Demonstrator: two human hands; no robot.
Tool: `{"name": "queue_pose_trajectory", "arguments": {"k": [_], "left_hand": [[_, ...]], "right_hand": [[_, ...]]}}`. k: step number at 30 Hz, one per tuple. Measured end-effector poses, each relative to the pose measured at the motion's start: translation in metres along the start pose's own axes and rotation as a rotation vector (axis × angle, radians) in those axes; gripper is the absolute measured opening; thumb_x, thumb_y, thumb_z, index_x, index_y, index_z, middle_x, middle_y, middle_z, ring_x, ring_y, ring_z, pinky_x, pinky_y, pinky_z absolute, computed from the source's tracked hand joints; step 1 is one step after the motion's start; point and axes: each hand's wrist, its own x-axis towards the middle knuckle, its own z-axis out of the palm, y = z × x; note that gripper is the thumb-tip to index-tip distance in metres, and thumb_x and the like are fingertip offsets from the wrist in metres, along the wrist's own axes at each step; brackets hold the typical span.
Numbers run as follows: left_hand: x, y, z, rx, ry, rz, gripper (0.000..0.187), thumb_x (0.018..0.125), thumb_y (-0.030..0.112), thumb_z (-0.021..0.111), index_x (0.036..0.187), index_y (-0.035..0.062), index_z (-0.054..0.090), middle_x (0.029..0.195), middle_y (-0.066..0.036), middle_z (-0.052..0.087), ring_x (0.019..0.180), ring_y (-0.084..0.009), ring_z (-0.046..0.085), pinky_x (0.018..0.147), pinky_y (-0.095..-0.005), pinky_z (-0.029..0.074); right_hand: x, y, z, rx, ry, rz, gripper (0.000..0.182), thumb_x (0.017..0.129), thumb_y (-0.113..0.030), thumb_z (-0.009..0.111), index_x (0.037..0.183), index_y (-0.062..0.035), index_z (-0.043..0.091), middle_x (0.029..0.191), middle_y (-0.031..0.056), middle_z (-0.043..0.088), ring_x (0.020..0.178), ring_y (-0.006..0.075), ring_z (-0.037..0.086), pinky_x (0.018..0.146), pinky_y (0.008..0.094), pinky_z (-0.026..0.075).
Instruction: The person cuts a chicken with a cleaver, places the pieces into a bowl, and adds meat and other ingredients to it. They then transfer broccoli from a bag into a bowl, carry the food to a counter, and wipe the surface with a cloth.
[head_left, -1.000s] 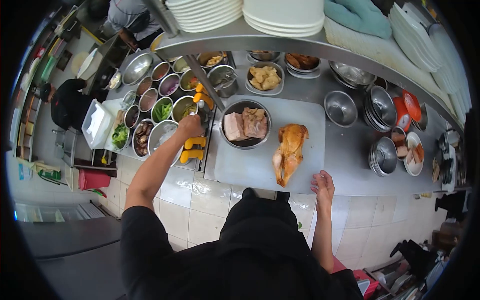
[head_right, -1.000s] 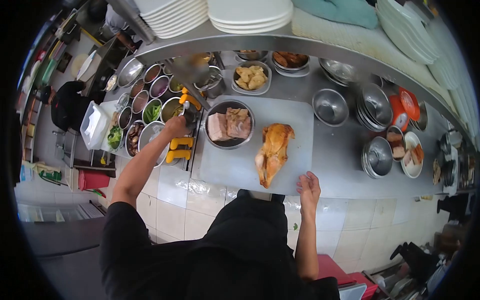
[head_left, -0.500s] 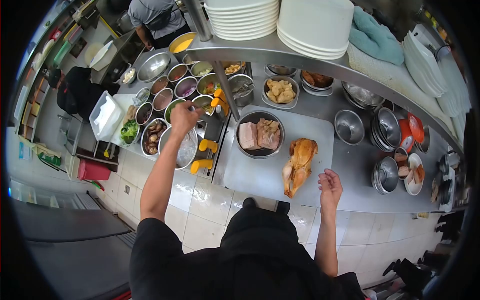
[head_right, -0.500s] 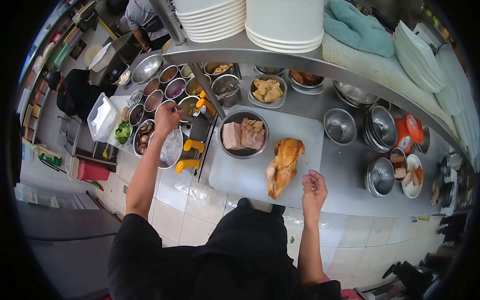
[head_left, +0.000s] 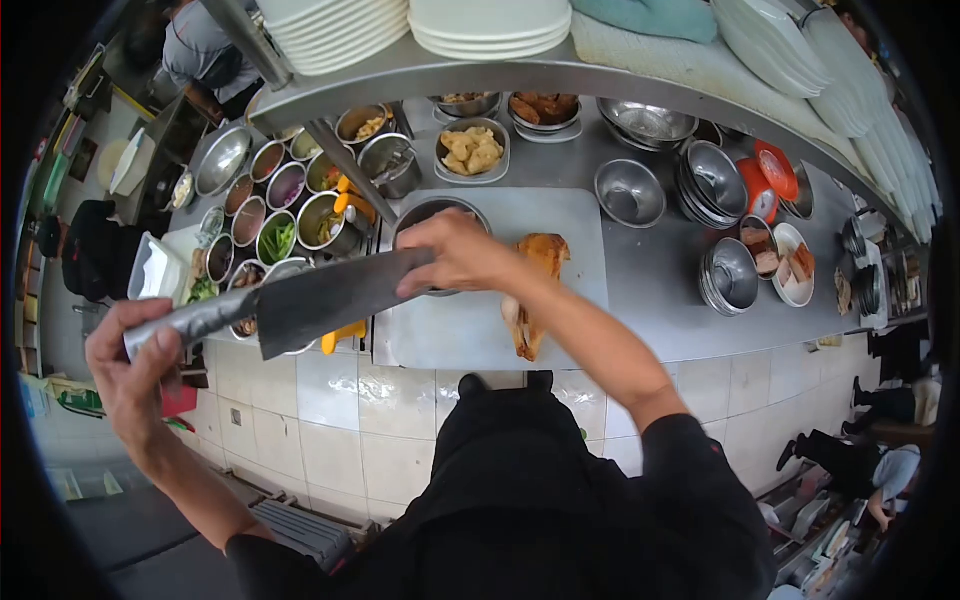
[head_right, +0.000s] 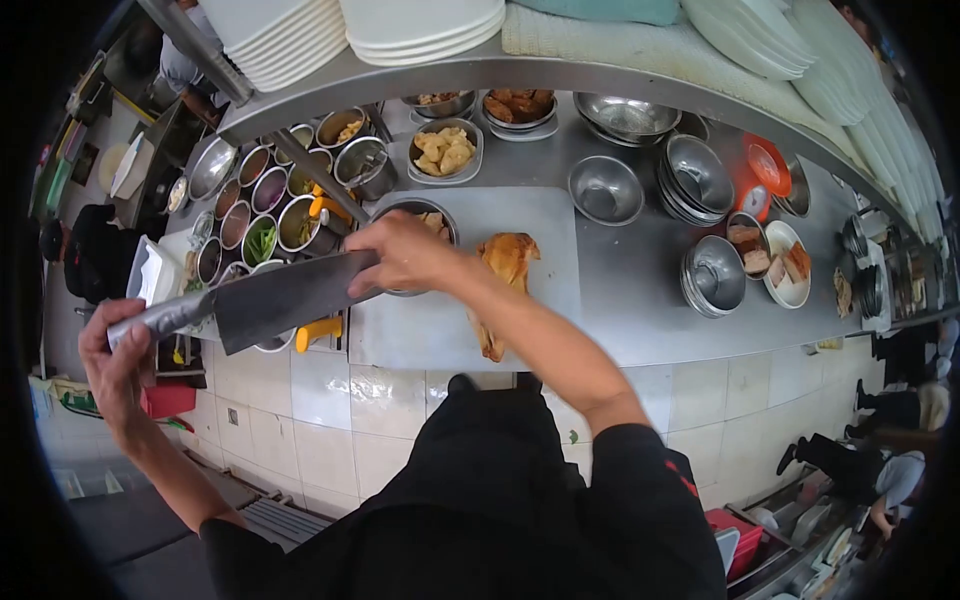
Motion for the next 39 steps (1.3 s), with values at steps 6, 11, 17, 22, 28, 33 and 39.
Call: {"name": "queue_pose_trajectory", "arguments": {"k": [6, 11, 17, 22, 28, 33, 39], "left_hand": [[-0.04, -0.028, 0.052, 0.188, -0.503, -0.328, 0.035, 0.061, 0.006, 0.072, 0.094, 0.003, 0.061, 0.062, -0.001, 0.056, 0.05, -0.0074, 0.05, 0.049, -0.0223, 0.038], [-0.085, -0.088, 0.176, -0.116, -0.69, -0.613, 0.03, 0.084, 0.03, 0.064, 0.071, 0.0047, 0.055, 0.049, 0.001, 0.046, 0.041, -0.0053, 0.041, 0.037, -0.0234, 0.03], [-0.101, -0.061, 0.258, -0.533, -0.436, -0.892, 0.063, 0.089, 0.061, 0.035, 0.068, 0.0023, 0.047, 0.05, -0.001, 0.04, 0.039, -0.01, 0.041, 0.036, -0.025, 0.033], [-0.099, -0.064, 0.306, -0.362, -0.47, -0.844, 0.071, 0.091, 0.059, 0.027, 0.072, -0.0055, 0.052, 0.056, -0.013, 0.051, 0.047, -0.0244, 0.05, 0.049, -0.0348, 0.043], [-0.102, -0.054, 0.326, -0.129, -0.456, -0.612, 0.07, 0.095, 0.052, 0.022, 0.076, -0.0071, 0.054, 0.063, -0.023, 0.055, 0.065, -0.0403, 0.055, 0.067, -0.0438, 0.044], [-0.104, -0.048, 0.33, -0.058, -0.42, -0.566, 0.07, 0.095, 0.052, 0.021, 0.076, -0.006, 0.055, 0.062, -0.02, 0.054, 0.064, -0.0378, 0.055, 0.065, -0.0424, 0.044], [-0.105, -0.044, 0.324, 0.015, -0.499, -0.644, 0.067, 0.096, 0.048, 0.021, 0.082, -0.0066, 0.058, 0.061, -0.022, 0.054, 0.065, -0.0423, 0.055, 0.065, -0.0459, 0.044]], "right_hand": [[-0.024, -0.013, -0.062, -0.253, -0.132, -0.152, 0.018, 0.059, -0.008, 0.075, 0.073, -0.0037, 0.064, 0.067, 0.0092, 0.06, 0.064, 0.0236, 0.059, 0.056, 0.036, 0.045], [-0.022, -0.032, -0.07, -0.72, -0.338, -0.319, 0.023, 0.058, -0.008, 0.071, 0.08, -0.0068, 0.066, 0.074, 0.0054, 0.063, 0.076, 0.0233, 0.06, 0.066, 0.036, 0.046], [-0.069, 0.051, -0.071, -0.391, 0.588, 0.13, 0.041, 0.063, -0.006, 0.068, 0.102, -0.0088, 0.057, 0.105, 0.0113, 0.054, 0.101, 0.0324, 0.051, 0.093, 0.0364, 0.038], [-0.144, 0.125, -0.021, -0.039, 0.278, 0.512, 0.041, 0.065, -0.004, 0.063, 0.104, -0.0071, 0.052, 0.106, 0.0037, 0.051, 0.094, 0.0177, 0.051, 0.08, 0.0319, 0.044], [-0.155, 0.126, -0.005, -0.002, 0.496, 0.423, 0.044, 0.064, -0.004, 0.063, 0.105, -0.0057, 0.05, 0.106, 0.0098, 0.047, 0.092, 0.0228, 0.05, 0.081, 0.0322, 0.044], [-0.162, 0.123, 0.007, -0.046, 0.553, 0.423, 0.042, 0.066, -0.005, 0.06, 0.107, -0.0056, 0.05, 0.108, 0.0131, 0.042, 0.1, 0.0267, 0.045, 0.085, 0.0348, 0.041], [-0.161, 0.13, 0.019, -0.04, 0.605, 0.435, 0.044, 0.067, -0.004, 0.058, 0.109, -0.0059, 0.047, 0.11, 0.0147, 0.038, 0.107, 0.0292, 0.039, 0.091, 0.0372, 0.038]]}}
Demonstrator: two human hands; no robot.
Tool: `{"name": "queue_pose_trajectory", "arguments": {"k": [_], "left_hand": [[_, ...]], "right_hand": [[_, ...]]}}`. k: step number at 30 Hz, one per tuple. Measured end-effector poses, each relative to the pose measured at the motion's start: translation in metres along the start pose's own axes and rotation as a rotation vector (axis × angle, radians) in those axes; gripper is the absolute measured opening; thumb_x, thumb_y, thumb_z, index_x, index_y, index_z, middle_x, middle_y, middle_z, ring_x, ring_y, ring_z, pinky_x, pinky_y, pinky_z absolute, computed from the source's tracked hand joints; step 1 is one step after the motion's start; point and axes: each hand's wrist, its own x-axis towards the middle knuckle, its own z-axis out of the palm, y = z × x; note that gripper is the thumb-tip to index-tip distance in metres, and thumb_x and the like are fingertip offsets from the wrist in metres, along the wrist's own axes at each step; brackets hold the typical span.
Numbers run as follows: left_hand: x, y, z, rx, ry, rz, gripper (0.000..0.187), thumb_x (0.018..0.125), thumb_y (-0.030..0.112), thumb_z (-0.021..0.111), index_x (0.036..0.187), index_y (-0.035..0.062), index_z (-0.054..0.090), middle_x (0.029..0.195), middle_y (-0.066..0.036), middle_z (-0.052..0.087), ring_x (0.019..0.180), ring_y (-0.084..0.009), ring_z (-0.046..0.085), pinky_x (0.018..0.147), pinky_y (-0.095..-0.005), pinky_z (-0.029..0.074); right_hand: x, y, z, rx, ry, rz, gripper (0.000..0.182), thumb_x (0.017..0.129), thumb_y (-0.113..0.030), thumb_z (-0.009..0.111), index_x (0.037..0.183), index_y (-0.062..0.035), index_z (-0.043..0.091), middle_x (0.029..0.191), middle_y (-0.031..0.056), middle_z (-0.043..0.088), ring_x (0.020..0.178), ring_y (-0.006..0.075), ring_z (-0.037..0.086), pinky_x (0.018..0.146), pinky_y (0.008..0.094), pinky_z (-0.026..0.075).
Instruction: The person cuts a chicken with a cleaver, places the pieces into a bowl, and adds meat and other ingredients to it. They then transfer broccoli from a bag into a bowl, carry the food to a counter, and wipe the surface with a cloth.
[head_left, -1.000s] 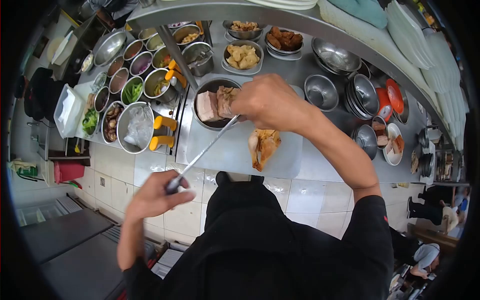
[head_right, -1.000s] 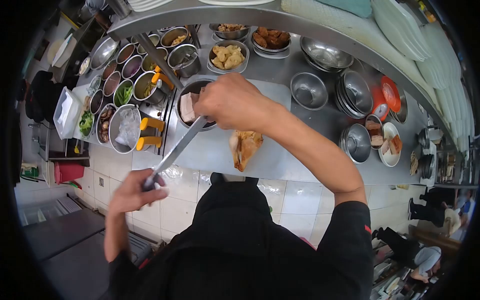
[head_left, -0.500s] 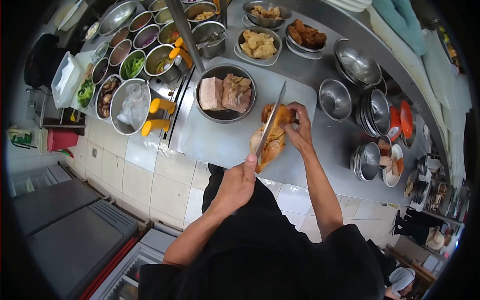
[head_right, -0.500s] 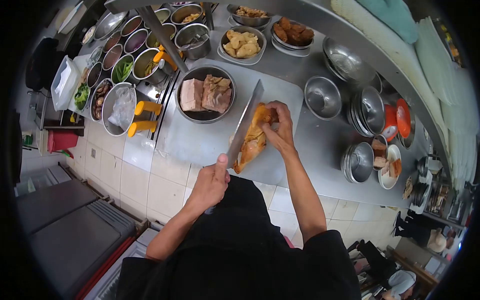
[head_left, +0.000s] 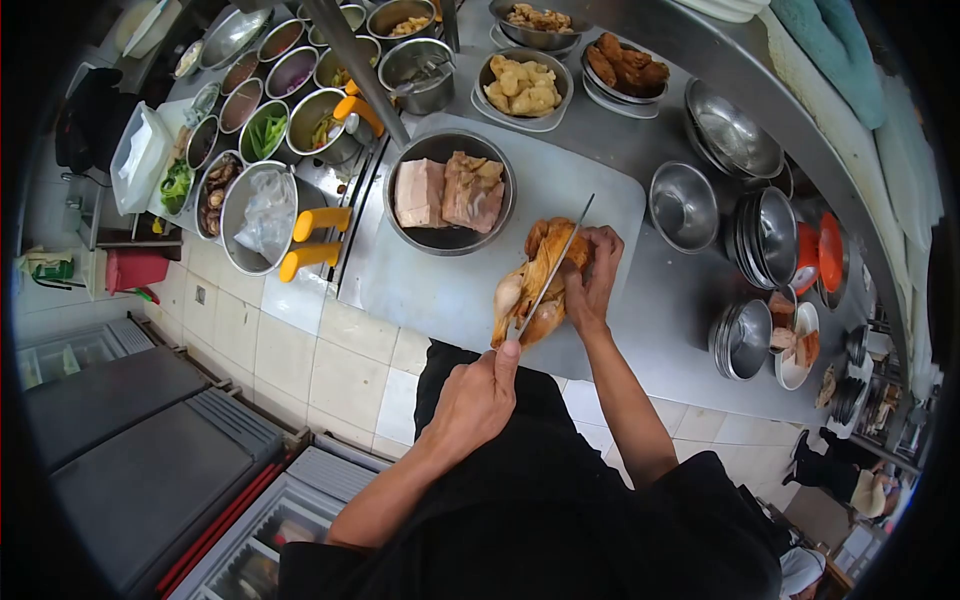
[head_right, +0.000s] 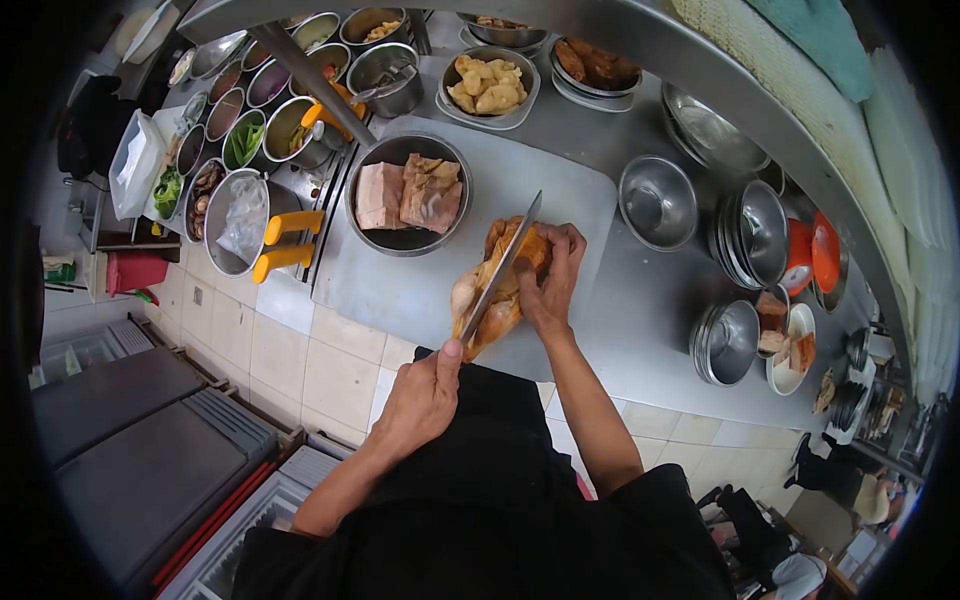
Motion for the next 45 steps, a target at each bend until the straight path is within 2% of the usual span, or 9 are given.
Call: {"name": "queue_pose_trajectory", "arguments": {"k": [11, 23, 25, 32, 35, 37, 39, 43, 45], "left_hand": [[0.022, 0.011, 0.003, 0.095, -0.037, -0.034, 0.062, 0.096, 0.042, 0.025, 0.082, -0.007, 0.06, 0.071, -0.034, 0.056, 0.077, -0.0529, 0.052, 0.071, -0.0526, 0.043], [0.048, 0.011, 0.032, 0.312, 0.187, 0.125, 0.059, 0.093, 0.042, 0.036, 0.069, -0.0061, 0.06, 0.063, -0.03, 0.058, 0.061, -0.0447, 0.06, 0.058, -0.0492, 0.05], [0.058, 0.01, 0.037, 0.29, 0.202, 0.152, 0.059, 0.093, 0.043, 0.036, 0.069, -0.0056, 0.061, 0.063, -0.03, 0.058, 0.062, -0.045, 0.06, 0.059, -0.0496, 0.049], [0.039, -0.018, 0.032, 0.227, 0.198, 0.172, 0.061, 0.093, 0.045, 0.032, 0.075, -0.0046, 0.063, 0.068, -0.031, 0.059, 0.071, -0.0474, 0.059, 0.068, -0.0511, 0.048], [0.032, -0.028, 0.032, 0.247, 0.211, 0.14, 0.059, 0.094, 0.044, 0.032, 0.076, -0.0042, 0.063, 0.067, -0.03, 0.058, 0.071, -0.0483, 0.058, 0.068, -0.0527, 0.047], [0.031, -0.027, 0.032, 0.276, 0.181, 0.134, 0.064, 0.093, 0.048, 0.032, 0.073, -0.0055, 0.062, 0.068, -0.03, 0.059, 0.068, -0.0455, 0.06, 0.062, -0.0504, 0.05], [0.03, -0.03, 0.036, 0.278, 0.205, 0.145, 0.064, 0.093, 0.048, 0.032, 0.071, -0.0048, 0.062, 0.068, -0.029, 0.06, 0.067, -0.0449, 0.06, 0.06, -0.05, 0.05], [0.034, -0.026, 0.037, 0.324, 0.212, 0.135, 0.064, 0.093, 0.048, 0.033, 0.066, -0.0023, 0.062, 0.066, -0.027, 0.06, 0.063, -0.0434, 0.06, 0.059, -0.0493, 0.05], [0.036, -0.017, 0.039, 0.391, 0.264, 0.147, 0.063, 0.092, 0.048, 0.033, 0.068, -0.0016, 0.064, 0.065, -0.026, 0.06, 0.062, -0.0431, 0.06, 0.061, -0.0487, 0.05]], "right_hand": [[0.0, 0.01, -0.003, -0.04, -0.088, 0.012, 0.048, 0.067, -0.002, 0.05, 0.113, -0.0063, 0.038, 0.12, 0.0207, 0.034, 0.113, 0.0353, 0.03, 0.097, 0.0425, 0.028], [-0.002, 0.013, -0.003, -0.088, -0.043, -0.057, 0.043, 0.07, -0.007, 0.05, 0.111, -0.0038, 0.039, 0.116, 0.0202, 0.038, 0.111, 0.0363, 0.031, 0.098, 0.0446, 0.024], [0.004, 0.007, -0.004, -0.1, -0.049, -0.012, 0.044, 0.073, -0.018, 0.047, 0.113, -0.0012, 0.039, 0.113, 0.0182, 0.04, 0.11, 0.0326, 0.032, 0.098, 0.0401, 0.023], [-0.017, -0.001, -0.017, -0.046, -0.102, -0.02, 0.036, 0.072, -0.012, 0.052, 0.106, -0.0021, 0.045, 0.108, 0.0176, 0.044, 0.105, 0.0337, 0.039, 0.094, 0.0431, 0.028], [-0.005, -0.028, -0.025, -0.196, 0.092, -0.096, 0.035, 0.077, -0.013, 0.052, 0.109, -0.0015, 0.044, 0.111, 0.0192, 0.043, 0.109, 0.0352, 0.038, 0.095, 0.0451, 0.029], [0.036, -0.084, -0.033, -0.206, 0.098, -0.385, 0.037, 0.082, -0.02, 0.051, 0.114, -0.0032, 0.045, 0.122, 0.0198, 0.041, 0.119, 0.038, 0.032, 0.099, 0.0469, 0.026], [0.074, -0.147, -0.043, -0.393, -0.093, -0.701, 0.045, 0.087, -0.029, 0.048, 0.126, -0.008, 0.042, 0.138, 0.018, 0.03, 0.128, 0.0411, 0.022, 0.104, 0.0504, 0.019], [0.075, -0.086, -0.006, -0.635, -0.361, -0.735, 0.051, 0.091, -0.036, 0.042, 0.136, -0.0143, 0.035, 0.147, 0.0131, 0.017, 0.132, 0.0429, 0.012, 0.107, 0.054, 0.012], [0.081, -0.056, 0.002, -0.767, -0.485, -0.569, 0.053, 0.093, -0.041, 0.035, 0.14, -0.0174, 0.028, 0.149, 0.012, 0.011, 0.132, 0.0451, 0.008, 0.106, 0.0573, 0.009]]}}
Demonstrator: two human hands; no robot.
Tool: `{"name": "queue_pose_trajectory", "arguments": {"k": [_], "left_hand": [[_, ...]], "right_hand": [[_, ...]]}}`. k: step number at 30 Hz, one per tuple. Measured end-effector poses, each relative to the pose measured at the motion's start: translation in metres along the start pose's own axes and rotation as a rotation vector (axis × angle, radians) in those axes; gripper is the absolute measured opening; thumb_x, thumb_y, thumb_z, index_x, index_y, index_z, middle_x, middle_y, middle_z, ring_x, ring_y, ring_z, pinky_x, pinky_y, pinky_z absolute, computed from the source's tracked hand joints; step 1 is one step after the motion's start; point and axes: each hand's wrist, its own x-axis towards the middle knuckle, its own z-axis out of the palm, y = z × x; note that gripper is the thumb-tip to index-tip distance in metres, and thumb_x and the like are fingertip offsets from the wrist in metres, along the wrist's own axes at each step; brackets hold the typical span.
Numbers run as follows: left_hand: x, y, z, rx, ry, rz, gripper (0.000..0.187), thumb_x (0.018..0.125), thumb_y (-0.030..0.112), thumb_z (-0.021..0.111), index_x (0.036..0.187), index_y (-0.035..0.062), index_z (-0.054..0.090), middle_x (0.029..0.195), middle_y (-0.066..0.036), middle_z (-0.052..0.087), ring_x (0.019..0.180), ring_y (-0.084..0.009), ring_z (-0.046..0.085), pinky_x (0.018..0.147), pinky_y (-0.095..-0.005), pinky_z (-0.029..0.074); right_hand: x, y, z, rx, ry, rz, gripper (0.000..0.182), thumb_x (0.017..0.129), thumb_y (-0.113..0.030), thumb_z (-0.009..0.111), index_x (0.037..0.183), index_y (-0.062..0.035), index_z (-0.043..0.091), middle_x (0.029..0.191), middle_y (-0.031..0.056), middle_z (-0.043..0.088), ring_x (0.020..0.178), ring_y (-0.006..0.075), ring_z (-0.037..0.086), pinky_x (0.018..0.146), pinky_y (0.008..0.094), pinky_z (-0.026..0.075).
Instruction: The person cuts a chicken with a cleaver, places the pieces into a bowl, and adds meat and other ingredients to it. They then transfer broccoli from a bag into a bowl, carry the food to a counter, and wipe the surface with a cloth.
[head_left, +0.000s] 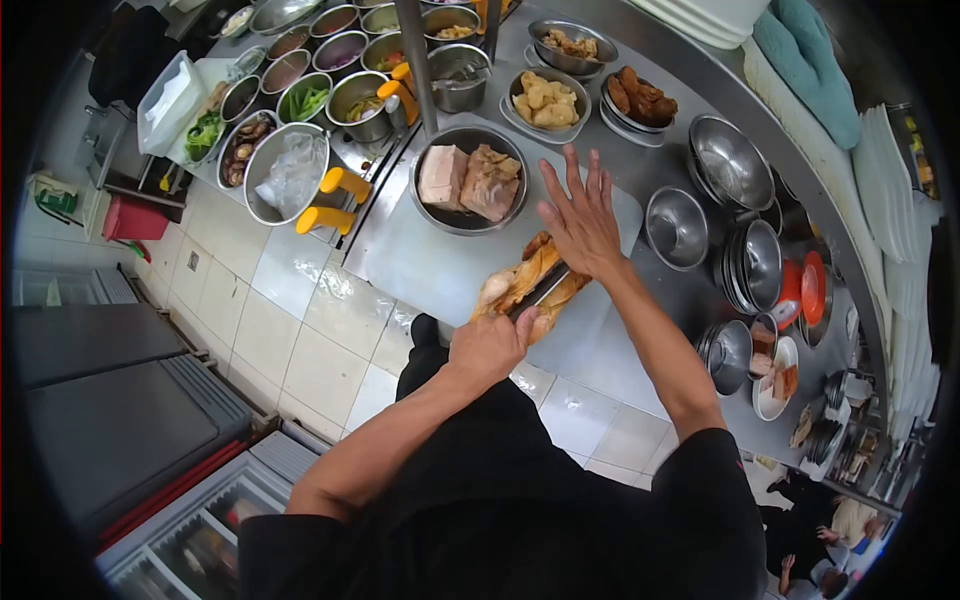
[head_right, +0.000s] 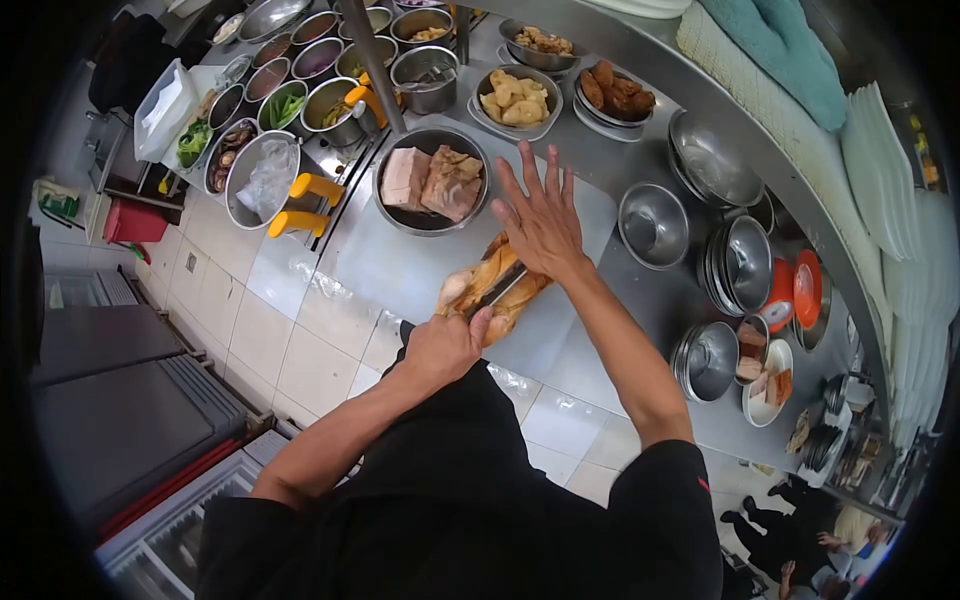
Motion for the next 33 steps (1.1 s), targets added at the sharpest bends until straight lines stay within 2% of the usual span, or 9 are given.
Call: {"name": "queue_pose_trajectory", "arguments": {"k": [7, 8, 10, 16, 22, 23, 27, 29, 33], "left_hand": [[0.01, -0.006, -0.007, -0.044, -0.15, -0.09, 0.067, 0.092, 0.05, 0.031, 0.075, -0.0065, 0.062, 0.073, -0.029, 0.061, 0.07, -0.044, 0.061, 0.066, -0.0474, 0.051], [0.011, -0.006, -0.006, -0.032, -0.141, -0.093, 0.067, 0.092, 0.05, 0.031, 0.075, -0.0067, 0.063, 0.073, -0.03, 0.06, 0.071, -0.0442, 0.061, 0.066, -0.0476, 0.051], [0.005, -0.006, 0.001, -0.013, -0.17, -0.091, 0.067, 0.092, 0.05, 0.031, 0.075, -0.0068, 0.063, 0.073, -0.03, 0.06, 0.071, -0.0444, 0.061, 0.066, -0.0479, 0.051], [0.012, -0.002, -0.008, 0.0, -0.104, -0.1, 0.067, 0.093, 0.049, 0.031, 0.071, -0.0054, 0.064, 0.071, -0.03, 0.06, 0.072, -0.0437, 0.061, 0.068, -0.0478, 0.05], [0.015, -0.002, -0.014, -0.044, -0.175, -0.083, 0.071, 0.093, 0.05, 0.026, 0.075, -0.0068, 0.065, 0.075, -0.029, 0.061, 0.077, -0.0438, 0.061, 0.074, -0.0478, 0.049], [0.016, -0.005, -0.013, -0.045, -0.179, -0.092, 0.071, 0.094, 0.05, 0.026, 0.076, -0.0074, 0.064, 0.077, -0.03, 0.061, 0.079, -0.0444, 0.06, 0.075, -0.048, 0.048], [0.016, -0.011, -0.011, -0.062, -0.184, -0.103, 0.071, 0.094, 0.049, 0.025, 0.076, -0.0071, 0.065, 0.077, -0.031, 0.061, 0.08, -0.045, 0.06, 0.076, -0.0482, 0.048], [0.016, -0.008, -0.012, -0.059, -0.187, -0.086, 0.072, 0.094, 0.05, 0.024, 0.075, -0.0067, 0.065, 0.077, -0.03, 0.061, 0.081, -0.0455, 0.06, 0.076, -0.0485, 0.048], [0.008, -0.003, -0.008, -0.042, -0.163, -0.047, 0.072, 0.094, 0.05, 0.024, 0.075, -0.0071, 0.064, 0.077, -0.031, 0.061, 0.081, -0.0453, 0.06, 0.076, -0.0488, 0.048]], "right_hand": [[0.028, -0.02, -0.081, 0.079, 0.396, -0.111, 0.055, 0.094, -0.045, 0.028, 0.141, -0.0166, 0.027, 0.15, 0.0116, 0.007, 0.135, 0.0418, 0.001, 0.107, 0.0565, 0.007], [0.024, -0.01, -0.05, 0.084, 0.391, -0.104, 0.055, 0.094, -0.045, 0.028, 0.141, -0.0166, 0.027, 0.15, 0.0116, 0.007, 0.135, 0.0418, 0.001, 0.107, 0.0565, 0.007], [-0.004, 0.011, 0.036, 0.105, -0.109, 0.082, 0.054, 0.094, -0.043, 0.03, 0.14, -0.0144, 0.029, 0.149, 0.0122, 0.009, 0.134, 0.0444, 0.002, 0.106, 0.0565, 0.008], [-0.001, -0.001, 0.016, 0.287, 0.193, 0.137, 0.051, 0.093, -0.038, 0.035, 0.139, -0.0137, 0.03, 0.149, 0.0132, 0.013, 0.135, 0.0415, 0.006, 0.107, 0.0551, 0.009], [-0.035, -0.007, -0.024, 0.251, 0.045, -0.025, 0.06, 0.085, -0.031, 0.049, 0.138, -0.0121, 0.03, 0.147, 0.0168, 0.016, 0.135, 0.0411, 0.01, 0.107, 0.0541, 0.012], [-0.037, -0.008, -0.015, 0.409, 0.16, 0.064, 0.063, 0.072, -0.022, 0.058, 0.132, -0.0114, 0.039, 0.142, 0.0181, 0.026, 0.133, 0.0407, 0.016, 0.106, 0.0531, 0.015], [-0.083, -0.015, -0.019, 0.667, 0.279, 0.07, 0.055, 0.063, -0.015, 0.059, 0.117, -0.0109, 0.051, 0.131, 0.0164, 0.039, 0.127, 0.0392, 0.027, 0.105, 0.0523, 0.02], [-0.11, -0.021, -0.018, 0.551, -0.065, 0.036, 0.04, 0.059, -0.011, 0.059, 0.098, -0.0094, 0.055, 0.113, 0.015, 0.047, 0.12, 0.0359, 0.035, 0.102, 0.0504, 0.024], [-0.113, -0.025, 0.007, 0.197, -0.041, 0.023, 0.032, 0.058, -0.012, 0.063, 0.089, -0.0088, 0.056, 0.104, 0.0139, 0.05, 0.113, 0.0354, 0.04, 0.099, 0.0469, 0.027]]}}
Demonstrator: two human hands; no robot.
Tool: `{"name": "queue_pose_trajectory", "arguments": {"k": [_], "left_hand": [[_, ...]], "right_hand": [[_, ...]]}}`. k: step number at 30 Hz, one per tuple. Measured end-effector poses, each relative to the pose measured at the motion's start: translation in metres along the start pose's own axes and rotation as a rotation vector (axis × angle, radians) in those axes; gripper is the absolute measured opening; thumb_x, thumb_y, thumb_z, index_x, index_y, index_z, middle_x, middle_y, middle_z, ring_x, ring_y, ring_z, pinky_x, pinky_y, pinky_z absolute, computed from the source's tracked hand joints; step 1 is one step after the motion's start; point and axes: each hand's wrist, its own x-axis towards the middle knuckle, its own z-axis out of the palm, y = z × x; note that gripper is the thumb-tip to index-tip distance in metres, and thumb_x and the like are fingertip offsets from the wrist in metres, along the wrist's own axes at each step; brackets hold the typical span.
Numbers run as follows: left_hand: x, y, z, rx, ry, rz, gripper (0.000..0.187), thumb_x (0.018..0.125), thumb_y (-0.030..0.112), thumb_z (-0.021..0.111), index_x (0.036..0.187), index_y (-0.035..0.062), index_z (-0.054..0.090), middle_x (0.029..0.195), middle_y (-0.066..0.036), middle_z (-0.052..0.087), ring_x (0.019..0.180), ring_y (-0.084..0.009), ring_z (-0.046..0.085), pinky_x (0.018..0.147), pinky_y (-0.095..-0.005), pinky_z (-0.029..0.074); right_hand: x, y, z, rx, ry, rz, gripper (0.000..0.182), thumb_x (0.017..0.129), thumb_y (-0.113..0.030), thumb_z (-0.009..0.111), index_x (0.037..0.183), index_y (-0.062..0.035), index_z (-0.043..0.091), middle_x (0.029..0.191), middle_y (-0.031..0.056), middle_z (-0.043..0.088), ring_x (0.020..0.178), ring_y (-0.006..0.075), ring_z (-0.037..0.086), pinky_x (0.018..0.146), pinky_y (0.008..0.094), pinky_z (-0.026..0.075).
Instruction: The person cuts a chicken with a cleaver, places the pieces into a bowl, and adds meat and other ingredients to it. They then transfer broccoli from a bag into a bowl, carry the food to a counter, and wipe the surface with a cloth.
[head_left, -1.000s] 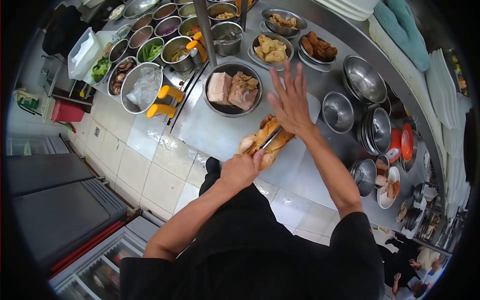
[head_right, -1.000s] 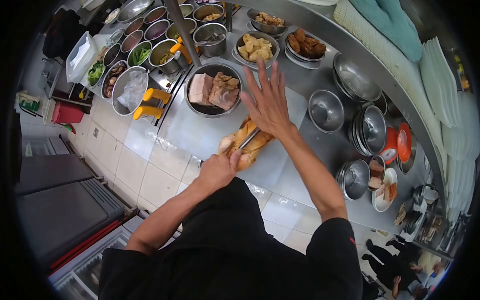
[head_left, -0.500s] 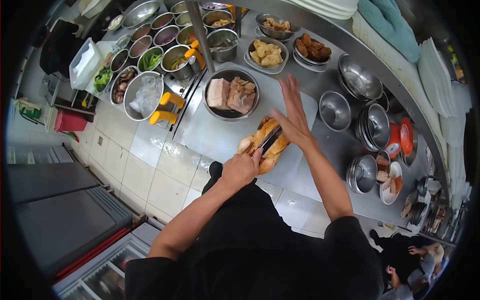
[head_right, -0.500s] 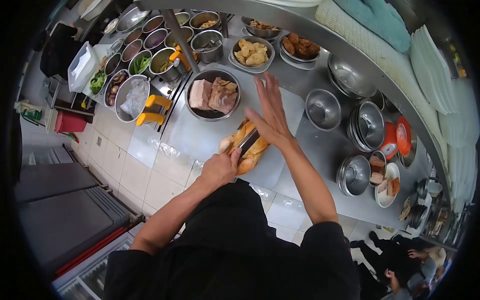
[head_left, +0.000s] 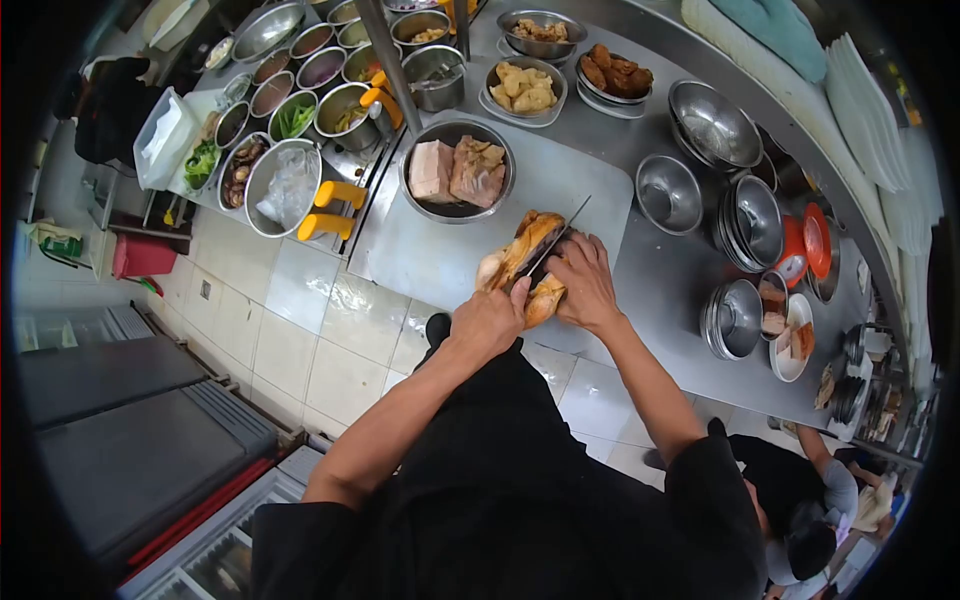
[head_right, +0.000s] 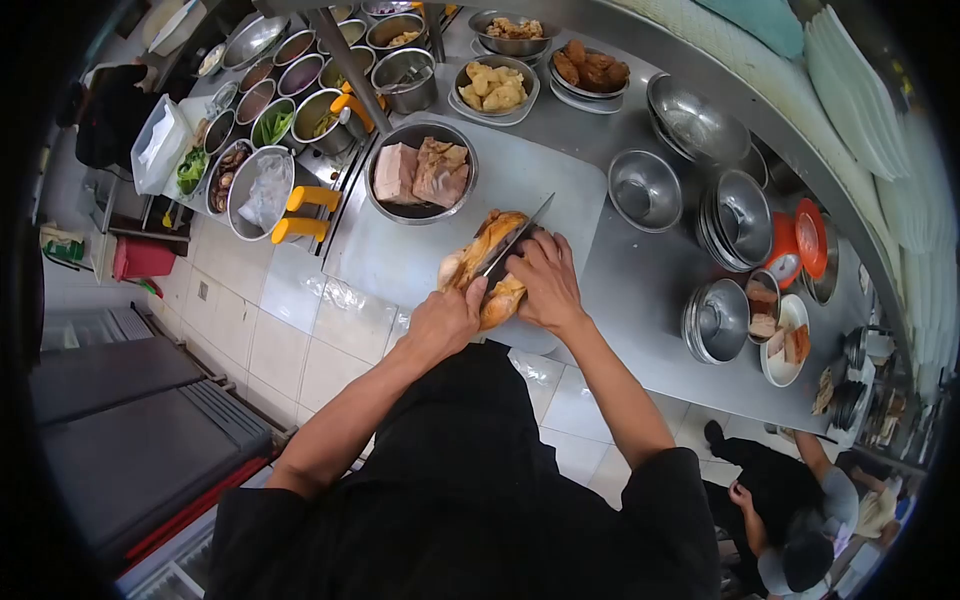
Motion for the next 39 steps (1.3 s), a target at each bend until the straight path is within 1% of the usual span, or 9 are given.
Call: {"name": "queue_pose_trajectory", "arguments": {"k": [12, 19, 22, 23, 26, 29, 33, 35, 39], "left_hand": [[-0.042, -0.044, -0.003, 0.137, -0.025, -0.104, 0.068, 0.095, 0.044, 0.026, 0.073, -0.0083, 0.064, 0.078, -0.032, 0.06, 0.079, -0.0489, 0.057, 0.075, -0.051, 0.045], [-0.069, -0.092, -0.016, 0.226, -0.014, -0.017, 0.065, 0.093, 0.047, 0.029, 0.072, -0.0031, 0.065, 0.074, -0.029, 0.06, 0.078, -0.0468, 0.058, 0.074, -0.0495, 0.046], [-0.081, -0.095, -0.03, 0.185, -0.042, -0.136, 0.067, 0.093, 0.048, 0.028, 0.073, -0.0026, 0.065, 0.077, -0.029, 0.06, 0.079, -0.0481, 0.057, 0.077, -0.0501, 0.045], [-0.08, -0.092, -0.032, 0.143, -0.066, -0.14, 0.068, 0.093, 0.049, 0.027, 0.074, -0.0031, 0.065, 0.078, -0.03, 0.06, 0.08, -0.0487, 0.056, 0.079, -0.0503, 0.044], [-0.081, -0.094, -0.028, 0.067, -0.048, -0.133, 0.073, 0.094, 0.05, 0.025, 0.07, -0.0074, 0.063, 0.076, -0.034, 0.058, 0.08, -0.0488, 0.056, 0.076, -0.0512, 0.043], [-0.084, -0.106, -0.02, -0.006, -0.037, -0.187, 0.079, 0.092, 0.055, 0.024, 0.061, -0.0073, 0.06, 0.065, -0.03, 0.058, 0.071, -0.045, 0.058, 0.07, -0.0486, 0.044], [-0.09, -0.1, -0.027, -0.31, -0.146, -0.319, 0.082, 0.088, 0.065, 0.025, 0.045, -0.0015, 0.048, 0.042, -0.01, 0.045, 0.039, -0.0203, 0.048, 0.046, -0.0343, 0.042], [-0.09, -0.092, -0.027, -0.42, -0.182, -0.303, 0.08, 0.088, 0.065, 0.024, 0.046, 0.001, 0.045, 0.041, -0.007, 0.043, 0.034, -0.0163, 0.043, 0.038, -0.0306, 0.037], [-0.077, -0.066, -0.027, -0.578, -0.222, -0.29, 0.076, 0.087, 0.066, 0.026, 0.054, 0.001, 0.045, 0.041, -0.006, 0.041, 0.034, -0.0154, 0.043, 0.035, -0.0287, 0.036]], "right_hand": [[-0.005, 0.017, 0.021, 0.077, 0.065, -0.136, 0.023, 0.066, -0.019, 0.066, 0.084, -0.0093, 0.057, 0.098, 0.0074, 0.053, 0.11, 0.0296, 0.041, 0.096, 0.0469, 0.029], [-0.019, 0.023, -0.006, 0.032, 0.157, 0.006, 0.019, 0.06, -0.018, 0.068, 0.073, -0.0093, 0.058, 0.076, 0.0046, 0.057, 0.093, 0.0254, 0.051, 0.094, 0.0432, 0.032], [-0.02, 0.023, -0.035, 0.253, -0.198, 0.48, 0.02, 0.056, -0.01, 0.063, 0.076, -0.0055, 0.06, 0.072, 0.0064, 0.059, 0.078, 0.0282, 0.056, 0.077, 0.0377, 0.045], [-0.02, 0.027, -0.037, 0.247, -0.184, 0.496, 0.02, 0.056, -0.01, 0.063, 0.076, -0.0055, 0.06, 0.072, 0.0064, 0.059, 0.078, 0.0282, 0.056, 0.077, 0.0377, 0.045], [-0.014, 0.047, -0.025, 1.272, -0.096, 1.013, 0.035, 0.054, -0.004, 0.057, 0.088, 0.0038, 0.059, 0.08, 0.0116, 0.058, 0.074, 0.0236, 0.059, 0.066, 0.0338, 0.049], [0.008, 0.07, -0.005, 1.463, -0.083, 1.154, 0.038, 0.054, -0.004, 0.057, 0.091, 0.0026, 0.058, 0.081, 0.0129, 0.059, 0.078, 0.0262, 0.058, 0.071, 0.0344, 0.048], [0.019, 0.065, -0.008, 0.841, -0.071, 1.032, 0.031, 0.061, -0.007, 0.057, 0.09, 0.004, 0.057, 0.082, 0.0145, 0.058, 0.084, 0.0271, 0.058, 0.076, 0.0332, 0.047], [0.004, 0.076, 0.012, 0.275, 0.516, 0.61, 0.034, 0.069, -0.016, 0.058, 0.097, 0.0023, 0.058, 0.092, 0.0179, 0.06, 0.092, 0.0311, 0.057, 0.081, 0.0354, 0.045], [-0.025, 0.063, -0.023, 0.536, 0.077, 0.983, 0.043, 0.075, -0.028, 0.061, 0.105, 0.002, 0.058, 0.102, 0.0184, 0.058, 0.095, 0.0309, 0.057, 0.083, 0.0349, 0.045]]}}
